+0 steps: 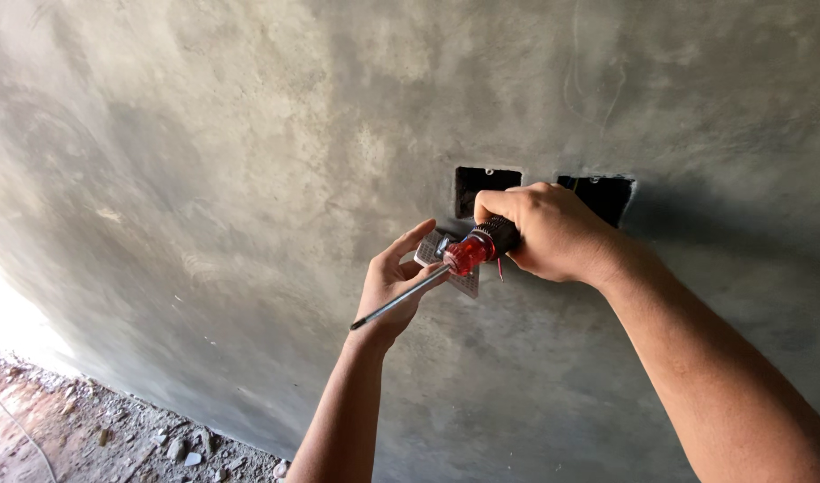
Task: The person prepares a white electrical outlet by attaching a black wire using a screwdriver. They then move to a wall with two square cutouts containing exposed wires and connect the outlet to the wall wiring, securing the connections with the screwdriver.
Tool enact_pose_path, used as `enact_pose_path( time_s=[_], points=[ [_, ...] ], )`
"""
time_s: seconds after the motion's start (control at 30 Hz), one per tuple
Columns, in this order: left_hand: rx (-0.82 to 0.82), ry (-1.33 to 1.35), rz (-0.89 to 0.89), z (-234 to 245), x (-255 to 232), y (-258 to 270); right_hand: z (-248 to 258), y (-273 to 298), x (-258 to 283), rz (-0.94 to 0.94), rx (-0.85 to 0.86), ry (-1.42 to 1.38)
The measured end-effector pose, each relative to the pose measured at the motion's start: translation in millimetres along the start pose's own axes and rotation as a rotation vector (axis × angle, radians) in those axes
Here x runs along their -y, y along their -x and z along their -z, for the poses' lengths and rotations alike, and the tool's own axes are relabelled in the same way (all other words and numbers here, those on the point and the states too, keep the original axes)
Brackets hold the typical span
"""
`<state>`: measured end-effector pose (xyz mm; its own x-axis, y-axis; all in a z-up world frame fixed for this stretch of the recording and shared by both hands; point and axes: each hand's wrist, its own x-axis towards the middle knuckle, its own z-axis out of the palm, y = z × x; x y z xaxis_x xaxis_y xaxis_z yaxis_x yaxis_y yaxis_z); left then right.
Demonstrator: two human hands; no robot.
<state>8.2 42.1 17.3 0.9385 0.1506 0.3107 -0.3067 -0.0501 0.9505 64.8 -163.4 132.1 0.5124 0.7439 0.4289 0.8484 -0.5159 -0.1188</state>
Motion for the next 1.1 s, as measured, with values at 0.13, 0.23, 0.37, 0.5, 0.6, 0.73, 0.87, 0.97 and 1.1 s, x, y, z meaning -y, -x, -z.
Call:
enact_pose_path(
  time_s=[0.13,0.23,0.37,0.5,0.6,0.73,0.87,0.97,1.1],
  points=[
    [0.002,-0.012,-0.001,1,3,-1,3,-2,4,-0.098,0.04,-0.076],
    [0.013,0.042,-0.075,2,5,1,5,-3,6,-0.128,0.043,-0.067],
    [0.003,0.015,-0.084,2,8,0,4,-5,10,-0.141,0.052,-0.047],
    [0.04,0.079,-0.103,2,10,0,3,-7,12,-0.211,0.065,0.004],
    [0.026,0.084,-0.066,2,11,3,-3,-4,9,-0.192,0.015,0.014],
    [0.011,0.067,-0.075,1,12,2,-17,-2,-1,0.059,-0.163,0.03],
    [0.027,0.156,-0.117,2,17,2,-30,1,-3,0.041,-0.251,0.085],
    [0.034,0.225,-0.101,1,21,2,-31,1,0,0.006,-0.235,0.077],
    [0.005,0.251,-0.051,-2,23,2,-24,0,5,-0.102,-0.121,0.086]
  ],
)
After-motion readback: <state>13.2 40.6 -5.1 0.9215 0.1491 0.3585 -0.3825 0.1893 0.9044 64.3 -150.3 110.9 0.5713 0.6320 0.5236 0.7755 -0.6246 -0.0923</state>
